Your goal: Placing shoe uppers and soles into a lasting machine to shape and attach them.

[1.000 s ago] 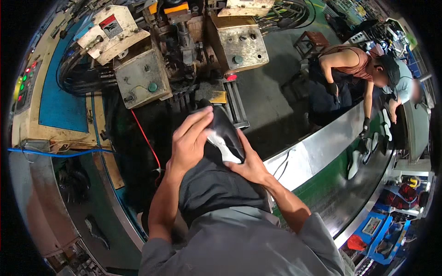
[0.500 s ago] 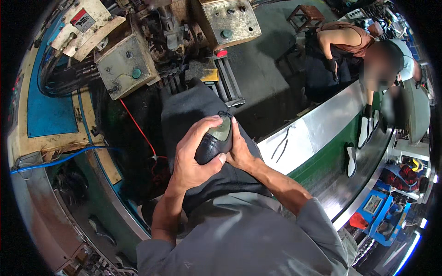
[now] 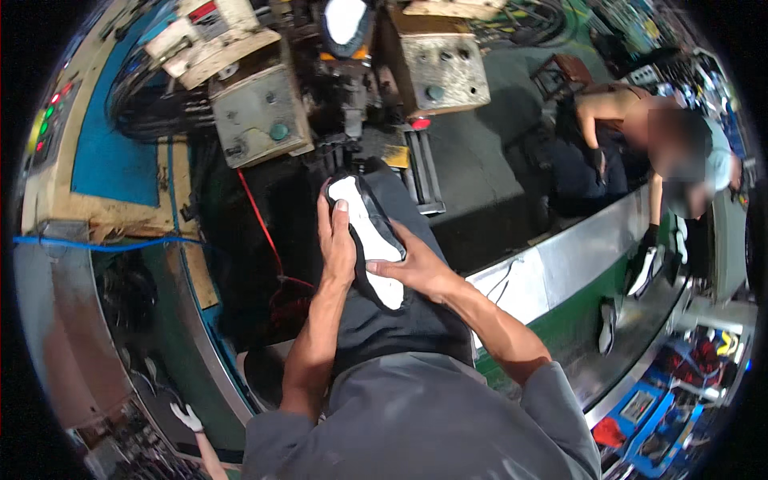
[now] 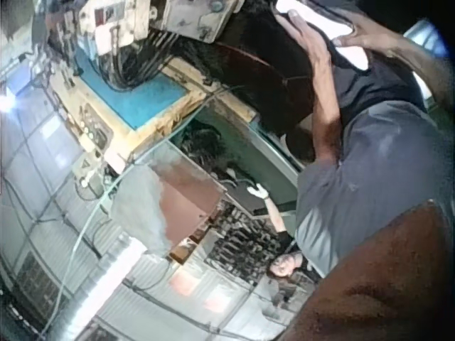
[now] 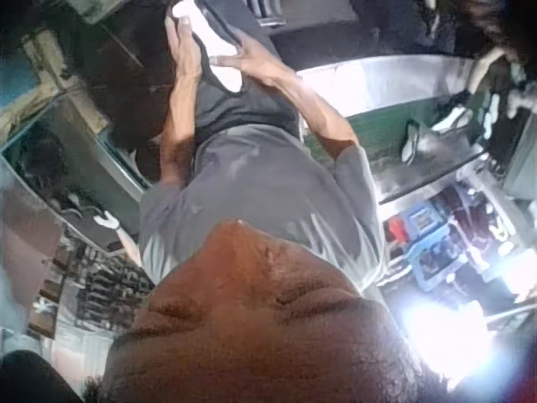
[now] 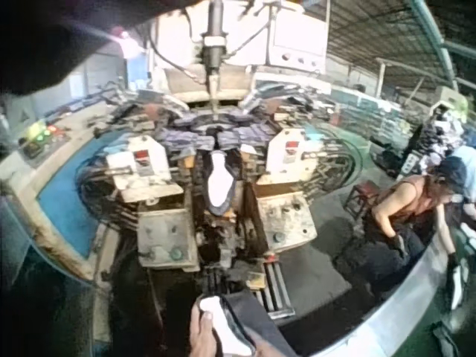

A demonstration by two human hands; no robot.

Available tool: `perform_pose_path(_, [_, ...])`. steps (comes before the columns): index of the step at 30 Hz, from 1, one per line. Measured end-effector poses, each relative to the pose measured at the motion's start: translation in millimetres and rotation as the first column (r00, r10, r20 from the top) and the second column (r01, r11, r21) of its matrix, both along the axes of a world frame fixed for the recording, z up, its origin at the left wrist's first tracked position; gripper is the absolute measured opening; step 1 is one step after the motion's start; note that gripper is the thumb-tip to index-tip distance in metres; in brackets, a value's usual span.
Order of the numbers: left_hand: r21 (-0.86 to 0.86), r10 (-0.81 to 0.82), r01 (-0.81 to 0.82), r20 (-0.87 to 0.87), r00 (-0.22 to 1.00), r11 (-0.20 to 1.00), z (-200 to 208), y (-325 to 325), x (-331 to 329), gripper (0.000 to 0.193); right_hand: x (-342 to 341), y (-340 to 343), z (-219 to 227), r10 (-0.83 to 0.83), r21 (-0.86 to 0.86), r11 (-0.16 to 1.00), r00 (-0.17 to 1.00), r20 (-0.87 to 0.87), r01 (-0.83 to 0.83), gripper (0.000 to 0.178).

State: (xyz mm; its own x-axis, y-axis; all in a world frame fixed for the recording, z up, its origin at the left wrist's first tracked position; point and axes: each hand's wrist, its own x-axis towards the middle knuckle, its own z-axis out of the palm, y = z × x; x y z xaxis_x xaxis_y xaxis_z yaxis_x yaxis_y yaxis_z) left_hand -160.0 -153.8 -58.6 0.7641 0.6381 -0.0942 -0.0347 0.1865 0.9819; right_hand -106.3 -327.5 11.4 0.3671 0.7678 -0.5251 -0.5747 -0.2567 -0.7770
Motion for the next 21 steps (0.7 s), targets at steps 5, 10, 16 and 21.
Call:
perform_pose_path(5, [-0.171,0.276,-0.315,-0.218,0.936,0.933,-26,24,-15,0.058,-39,16,-10,0.325,-0.317,0.941,0.060,0.944,-0.114,0.102])
perform_pose_path(10, [0.451,0.256,-0.080,-0.345,0.903,0.889,-42,89,-30,0.048,-39,28,-26,0.364,-0.360,0.922,-0.001,0.932,-0.144,0.086])
perform_pose_path(16, [0.762,0.177,0.134,-0.311,0.934,0.634,-42,118,-26,0.024,-33,31,-33,0.365,-0.348,0.919,0.064,0.929,-0.187,0.082])
perform_pose_path(21, [0.728,0.161,0.147,-0.335,0.928,0.670,-49,118,-16,0.025,-24,28,-38,0.378,-0.362,0.915,0.061,0.924,-0.181,0.079])
